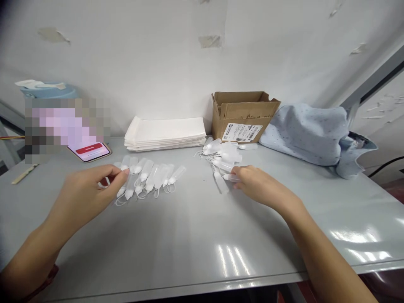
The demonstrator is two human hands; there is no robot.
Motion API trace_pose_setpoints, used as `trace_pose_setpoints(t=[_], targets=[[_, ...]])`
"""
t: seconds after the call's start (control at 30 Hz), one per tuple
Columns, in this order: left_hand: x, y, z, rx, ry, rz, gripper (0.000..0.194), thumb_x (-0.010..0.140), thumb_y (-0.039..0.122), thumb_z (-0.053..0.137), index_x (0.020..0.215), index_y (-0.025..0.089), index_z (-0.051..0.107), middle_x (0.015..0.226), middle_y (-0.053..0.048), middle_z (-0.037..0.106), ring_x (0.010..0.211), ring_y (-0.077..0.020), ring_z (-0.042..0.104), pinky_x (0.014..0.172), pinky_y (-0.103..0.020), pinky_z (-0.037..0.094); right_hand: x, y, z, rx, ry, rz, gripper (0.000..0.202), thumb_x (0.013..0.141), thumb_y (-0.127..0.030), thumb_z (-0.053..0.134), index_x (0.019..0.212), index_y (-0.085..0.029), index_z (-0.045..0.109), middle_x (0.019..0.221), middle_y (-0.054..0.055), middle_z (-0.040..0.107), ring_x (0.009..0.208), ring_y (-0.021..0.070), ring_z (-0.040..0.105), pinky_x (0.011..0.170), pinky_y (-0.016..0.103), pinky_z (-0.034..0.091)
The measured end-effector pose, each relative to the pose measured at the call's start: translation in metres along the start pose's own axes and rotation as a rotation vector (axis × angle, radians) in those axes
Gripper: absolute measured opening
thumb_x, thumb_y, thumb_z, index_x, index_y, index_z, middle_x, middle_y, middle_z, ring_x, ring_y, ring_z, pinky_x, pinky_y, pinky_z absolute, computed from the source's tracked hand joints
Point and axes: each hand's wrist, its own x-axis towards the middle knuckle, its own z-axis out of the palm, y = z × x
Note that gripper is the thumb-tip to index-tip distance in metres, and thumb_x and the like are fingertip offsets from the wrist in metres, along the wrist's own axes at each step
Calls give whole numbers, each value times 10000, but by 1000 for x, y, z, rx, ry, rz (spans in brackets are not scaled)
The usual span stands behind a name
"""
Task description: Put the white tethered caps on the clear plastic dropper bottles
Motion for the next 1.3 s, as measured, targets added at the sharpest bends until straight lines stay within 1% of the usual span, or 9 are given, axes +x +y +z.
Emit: trace_pose_setpoints(t=[0.1,0.27,0.37,0.43,0.53,0.6,0.97,1.13,1.3], targets=[[-4,5,4,-54,51,93,311,837,288,497,552,182,432,509,48,459,464,-91,362,479,-231,303,-2,-4,-6,23,5,-52,199,856,-311,435,820,-204,600,761,56,639,695,224,600,619,313,404],[-12,23,13,-195,115,326,268,856,217,494,593,175,463,546,37,489,516,-92,411,495,-216,324,-9,-25,-11,214,103,-186,255,900,-349,404,935,-175,587,825,57,644,734,196,583,655,298,411],[-19,35,18,-300,21,404,160,870,200,483,720,180,534,636,27,554,589,-100,488,541,-206,384,-16,-45,-9,393,46,-319,284,923,-370,384,986,-176,581,827,37,630,738,170,565,676,283,420],[-23,41,21,-336,-65,398,88,875,212,487,910,189,565,736,15,604,653,-111,531,572,-209,424,-20,-57,-7,524,-21,-375,299,928,-390,384,1005,-186,589,862,29,631,771,164,565,707,278,427],[-27,44,24,-385,-170,362,271,884,254,490,1150,200,498,870,-4,634,726,-124,559,588,-215,462,-27,-69,-6,652,-117,-409,301,924,-402,410,1061,-217,603,933,17,638,853,170,573,763,271,427],[-28,44,24,-417,-211,349,306,891,265,485,1192,214,477,903,-6,635,741,-127,565,589,-217,472,-30,-74,-6,695,-170,-409,296,921,-398,428,1091,-239,611,962,11,639,886,171,572,777,263,425],[-28,45,12,-505,-134,377,127,872,181,511,959,215,597,728,31,614,649,-96,554,604,-200,448,-23,-72,4,817,-241,-413,303,931,-406,413,1016,-190,608,762,-8,500,706,115,447,638,232,348],[-27,45,14,-564,-73,462,106,874,144,509,903,189,600,689,26,594,614,-89,531,569,-195,426,-23,-73,3,838,-236,-422,302,935,-400,411,1012,-182,604,763,-4,479,705,119,427,640,242,335],[-27,45,19,-582,-136,497,145,892,142,481,885,179,621,707,2,608,625,-104,536,576,-218,423,-24,-76,5,899,-258,-431,288,936,-382,419,971,-172,613,749,-7,490,679,110,433,627,233,334]])
